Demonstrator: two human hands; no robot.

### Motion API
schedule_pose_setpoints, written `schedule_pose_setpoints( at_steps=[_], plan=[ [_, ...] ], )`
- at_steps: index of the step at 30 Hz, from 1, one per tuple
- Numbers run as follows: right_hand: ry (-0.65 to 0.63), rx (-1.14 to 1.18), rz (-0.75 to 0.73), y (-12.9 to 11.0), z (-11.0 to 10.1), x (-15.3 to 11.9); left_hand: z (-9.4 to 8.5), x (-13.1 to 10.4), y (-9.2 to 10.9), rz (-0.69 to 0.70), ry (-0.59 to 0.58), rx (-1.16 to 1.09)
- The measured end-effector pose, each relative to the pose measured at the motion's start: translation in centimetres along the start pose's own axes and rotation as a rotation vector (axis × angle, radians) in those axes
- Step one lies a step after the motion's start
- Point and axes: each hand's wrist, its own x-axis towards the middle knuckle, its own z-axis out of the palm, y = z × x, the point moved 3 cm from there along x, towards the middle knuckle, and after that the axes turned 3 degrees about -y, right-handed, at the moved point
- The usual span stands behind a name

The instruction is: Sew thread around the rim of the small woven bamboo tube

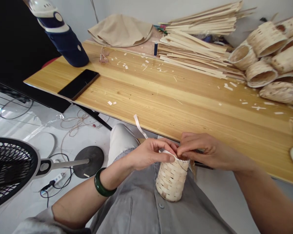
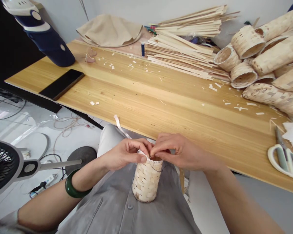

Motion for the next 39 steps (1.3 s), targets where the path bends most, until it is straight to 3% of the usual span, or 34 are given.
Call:
schedule_pose_setpoints(
  at_steps=[8, 11, 15, 22, 26, 29, 32, 37, 39],
  plan=[
    [-0.007, -0.015, 0.025, 0.1, 0.4, 0.3, -0.2, 0.2, -0.5, -0.009, 0.054, -0.028],
    [0.034, -0.022, 0.132, 0.5, 0.2, 0.2, -0.3, 0.2, -0.5, -0.037, 0.084, -0.043],
    [0.043, 0.024, 0.259, 0.8, -0.3, -0.1, -0.3, 0.2, -0.1, -0.037, 0.043, 0.013],
    [0.010, 0.017, 0.134, 0.3, 0.0, 0.5, -0.4, 0.1, 0.0, -0.022, 0.051, 0.035],
    [0.178, -0.130, 0.153, -0.2, -1.1, 0.1, -0.5, -0.4, 1.1, -0.001, 0.114, 0.067],
    [0.321, -0.005, 0.185, -0.4, -2.3, -1.5, -0.6, -1.4, 2.8, 0.071, 0.147, 0.168],
    [0.378, 0.255, 0.224, 0.2, -2.7, -3.5, -0.9, -2.8, 4.7, 0.190, 0.242, 0.320],
    [0.362, 0.456, -0.011, 1.3, -2.3, -6.0, -2.2, -4.8, 6.9, 0.414, 0.537, 0.430],
    [0.400, 0.482, -0.025, 2.0, -2.2, -6.8, -3.0, -5.3, 7.4, 0.485, 0.671, 0.407]
  ],
)
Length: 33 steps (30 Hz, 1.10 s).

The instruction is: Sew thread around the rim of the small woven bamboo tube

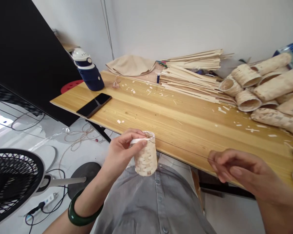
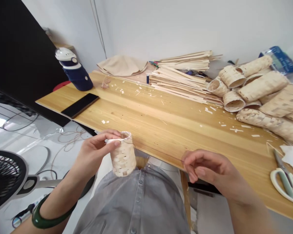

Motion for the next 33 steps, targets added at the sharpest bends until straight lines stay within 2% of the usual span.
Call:
schedule_pose_setpoints(
  at_steps=[3, 6, 9, 12, 15, 17, 19, 21, 23, 26, 29, 33],
  plan=[
    [0.070, -0.001, 0.125, 1.0, -0.4, -1.0, -1.3, 0.4, -0.1, 0.030, 0.204, -0.051],
    [0.173, -0.066, 0.324, 1.7, -0.3, -1.6, -1.9, 0.8, -0.3, 0.066, 0.318, -0.093],
    [0.254, -0.109, 0.429, 2.1, 0.0, -1.4, -1.8, 1.0, -0.8, 0.042, 0.322, -0.139],
    [0.323, -0.049, 0.484, 3.4, -0.5, -0.6, -1.2, 0.9, -1.5, -0.068, 0.276, -0.190],
    [0.536, -0.116, 0.492, 4.7, -1.5, 0.3, -0.2, 0.6, -1.9, -0.149, 0.205, -0.192],
    [0.685, -0.383, 0.341, 4.3, -1.3, 1.1, 0.6, 0.4, -2.1, -0.171, 0.154, -0.173],
    [0.722, -0.755, 0.029, 2.6, 0.6, 2.2, 1.4, 0.1, -2.2, -0.179, 0.100, -0.146],
    [0.611, -1.036, -0.306, 0.7, 3.7, 3.5, 2.3, -0.2, -2.3, -0.172, 0.034, -0.126],
    [0.478, -1.191, -0.538, -0.6, 6.7, 4.6, 3.2, -0.5, -2.3, -0.166, -0.036, -0.124],
    [0.349, -1.253, -0.686, -1.2, 9.2, 5.8, 4.3, -1.0, -2.3, -0.194, -0.103, -0.141],
    [0.305, -1.263, -0.724, -0.7, 9.6, 6.1, 4.7, -1.4, -2.4, -0.221, -0.122, -0.152],
    [0.256, -1.266, -0.802, -0.7, 9.7, 4.9, 4.9, -1.5, -2.4, -0.239, -0.158, -0.152]
  ],
)
